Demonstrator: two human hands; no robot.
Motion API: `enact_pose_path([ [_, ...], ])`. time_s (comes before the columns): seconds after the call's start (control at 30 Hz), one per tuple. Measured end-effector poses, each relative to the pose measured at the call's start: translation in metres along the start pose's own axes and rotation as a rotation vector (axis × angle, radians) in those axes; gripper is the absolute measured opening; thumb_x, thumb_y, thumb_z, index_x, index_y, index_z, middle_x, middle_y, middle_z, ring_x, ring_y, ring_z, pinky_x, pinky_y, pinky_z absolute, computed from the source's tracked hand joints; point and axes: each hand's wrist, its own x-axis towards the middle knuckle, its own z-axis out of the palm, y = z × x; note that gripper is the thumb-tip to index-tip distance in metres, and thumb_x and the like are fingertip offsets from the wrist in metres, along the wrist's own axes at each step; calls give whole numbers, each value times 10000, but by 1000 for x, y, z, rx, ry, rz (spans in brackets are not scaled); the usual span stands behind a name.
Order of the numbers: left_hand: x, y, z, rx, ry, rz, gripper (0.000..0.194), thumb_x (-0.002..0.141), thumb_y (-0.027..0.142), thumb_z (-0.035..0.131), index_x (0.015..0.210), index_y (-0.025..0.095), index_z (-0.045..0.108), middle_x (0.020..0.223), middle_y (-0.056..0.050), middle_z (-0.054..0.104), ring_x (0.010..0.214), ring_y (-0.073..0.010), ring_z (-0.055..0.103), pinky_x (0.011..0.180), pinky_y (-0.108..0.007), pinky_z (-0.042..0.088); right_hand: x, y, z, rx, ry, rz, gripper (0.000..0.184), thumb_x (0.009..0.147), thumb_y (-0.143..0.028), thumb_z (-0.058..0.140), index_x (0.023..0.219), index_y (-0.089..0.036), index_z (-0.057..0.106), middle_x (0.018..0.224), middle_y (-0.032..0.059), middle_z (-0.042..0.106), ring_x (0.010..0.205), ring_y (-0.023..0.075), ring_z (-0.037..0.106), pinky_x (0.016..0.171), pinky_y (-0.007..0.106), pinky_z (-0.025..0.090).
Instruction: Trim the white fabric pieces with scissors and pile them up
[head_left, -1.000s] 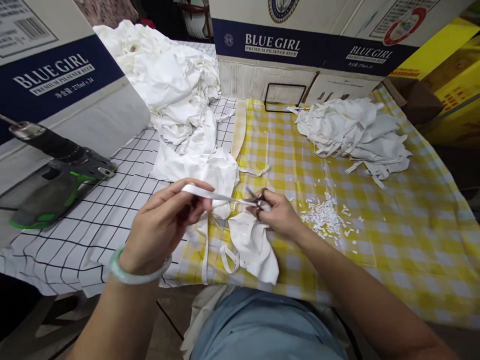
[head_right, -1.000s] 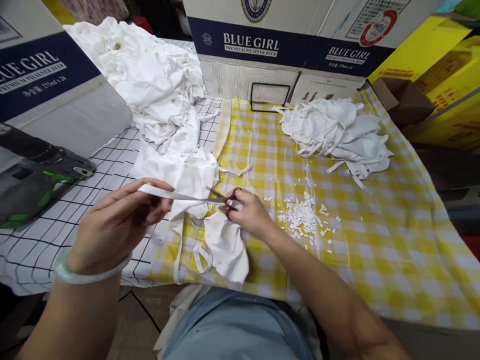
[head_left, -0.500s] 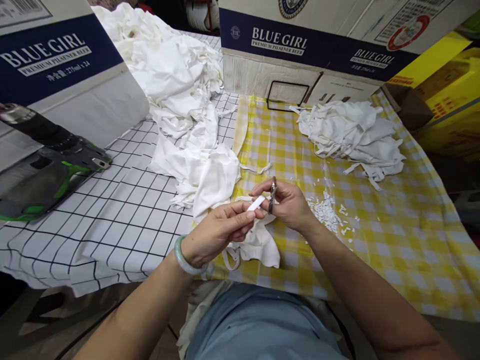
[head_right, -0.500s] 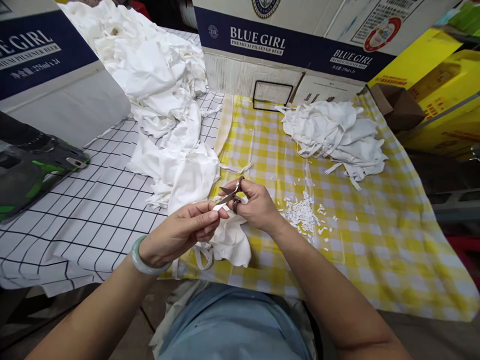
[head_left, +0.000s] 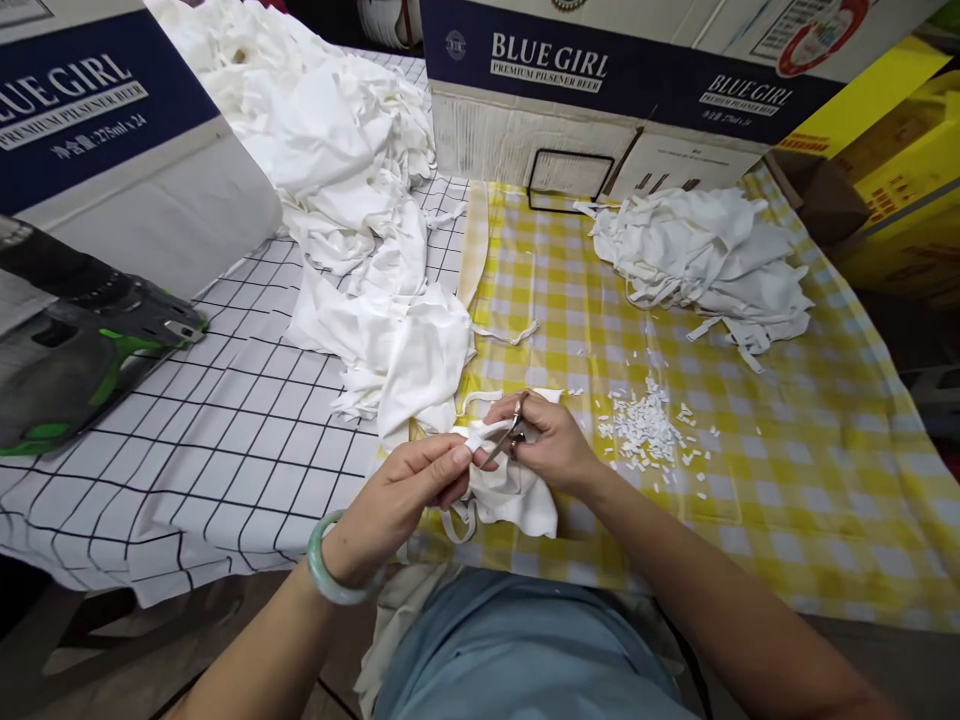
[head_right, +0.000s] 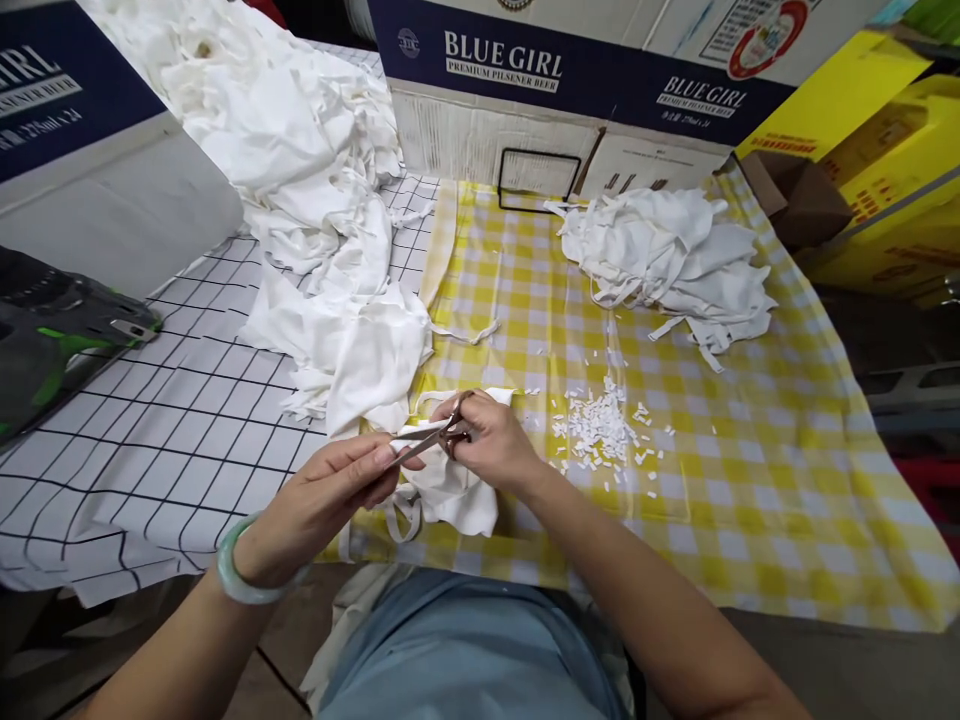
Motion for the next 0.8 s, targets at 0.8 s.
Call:
enact_pose_path([
  [0.8, 11, 20, 30, 82, 143, 319, 158, 870, 271, 655, 788, 170, 745, 968, -74, 594, 989, -192, 559, 909, -297, 447, 4, -13, 8, 416, -231, 321, 430, 582, -451, 872, 760, -175, 594, 679, -46, 563, 618, 100, 543, 621, 235, 482],
])
